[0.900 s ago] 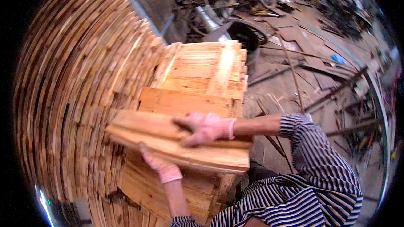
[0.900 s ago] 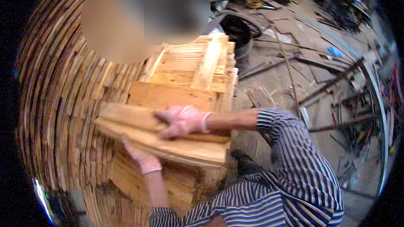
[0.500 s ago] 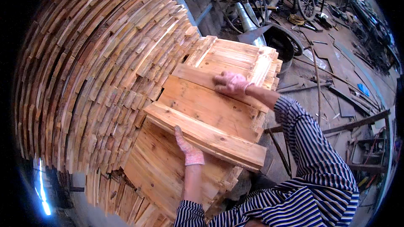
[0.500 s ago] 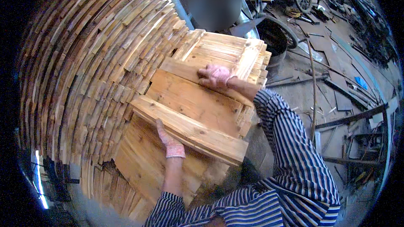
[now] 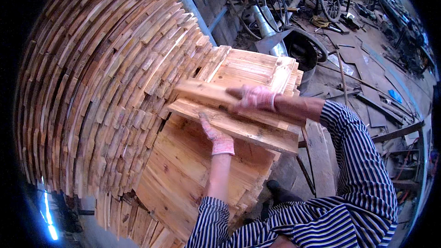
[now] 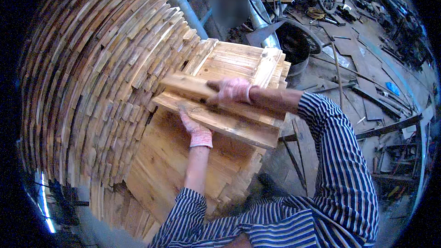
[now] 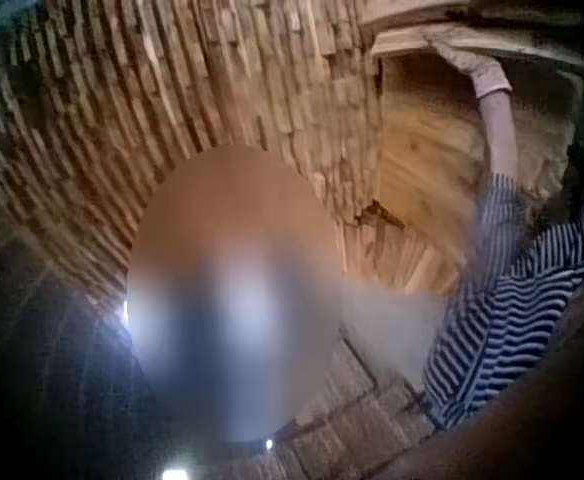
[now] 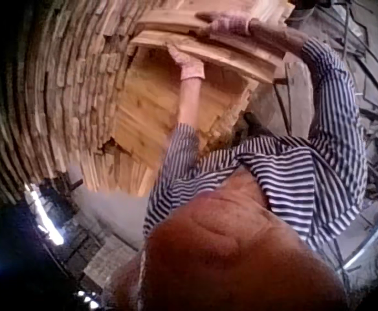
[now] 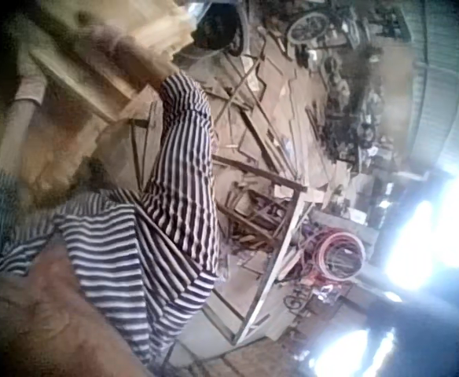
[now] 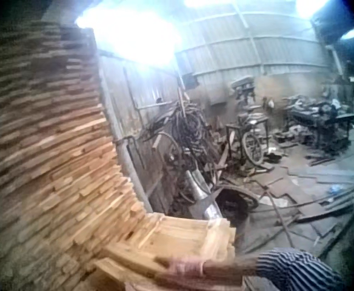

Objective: The person lifts stacks of wooden planks from a metal rack and carries them to a large pile on the floor. They repeatedly place the planks onto the pile, adjusting their position to create a stable stack. The person wears pink gloves and a striped shirt while performing this manual labor in a workshop.

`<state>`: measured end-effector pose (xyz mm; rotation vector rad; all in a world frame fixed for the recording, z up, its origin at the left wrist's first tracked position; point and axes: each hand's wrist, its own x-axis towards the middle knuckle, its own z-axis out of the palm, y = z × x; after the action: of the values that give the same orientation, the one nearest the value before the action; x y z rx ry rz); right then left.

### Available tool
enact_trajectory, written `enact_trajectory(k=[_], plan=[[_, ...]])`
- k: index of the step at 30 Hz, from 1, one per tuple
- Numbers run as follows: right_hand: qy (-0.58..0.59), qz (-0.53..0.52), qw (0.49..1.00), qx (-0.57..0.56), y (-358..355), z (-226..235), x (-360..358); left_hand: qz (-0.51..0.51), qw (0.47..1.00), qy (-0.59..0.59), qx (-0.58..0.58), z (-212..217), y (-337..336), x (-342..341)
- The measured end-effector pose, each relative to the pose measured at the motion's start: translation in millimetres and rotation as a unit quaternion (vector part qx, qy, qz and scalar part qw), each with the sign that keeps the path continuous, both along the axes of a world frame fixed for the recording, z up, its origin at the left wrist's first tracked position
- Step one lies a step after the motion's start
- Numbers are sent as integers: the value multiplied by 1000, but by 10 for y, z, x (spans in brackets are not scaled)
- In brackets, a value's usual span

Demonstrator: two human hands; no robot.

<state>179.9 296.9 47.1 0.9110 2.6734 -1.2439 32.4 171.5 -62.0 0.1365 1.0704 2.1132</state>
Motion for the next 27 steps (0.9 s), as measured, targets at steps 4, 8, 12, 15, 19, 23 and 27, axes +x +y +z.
enact_trajectory(k=[4, 8, 12, 15, 19, 23, 27], plan=[[1, -72, 979, 190, 1034, -743, 105, -59, 998, -27, -16, -60, 114, 314], [83, -26, 964, 252, 1046, -1151, -406, -36, 998, -25, -40, -541, 72, -167], [23, 18, 954, 299, 749, -1072, -248, -74, 996, -39, -17, -316, 404, -49], [74, 93, 986, 115, 67, -422, -303, -28, 997, -77, -7, -202, 471, -375], [55, -28, 990, 128, 850, -232, 77, -239, 671, 592, -376, -96, 696, 67], [74, -48, 960, 265, 1810, -587, 121, -241, 367, 812, -385, -245, 670, 130], [148, -58, 956, 244, 1670, -1078, -432, -191, 504, 787, -299, -336, 408, -38]])
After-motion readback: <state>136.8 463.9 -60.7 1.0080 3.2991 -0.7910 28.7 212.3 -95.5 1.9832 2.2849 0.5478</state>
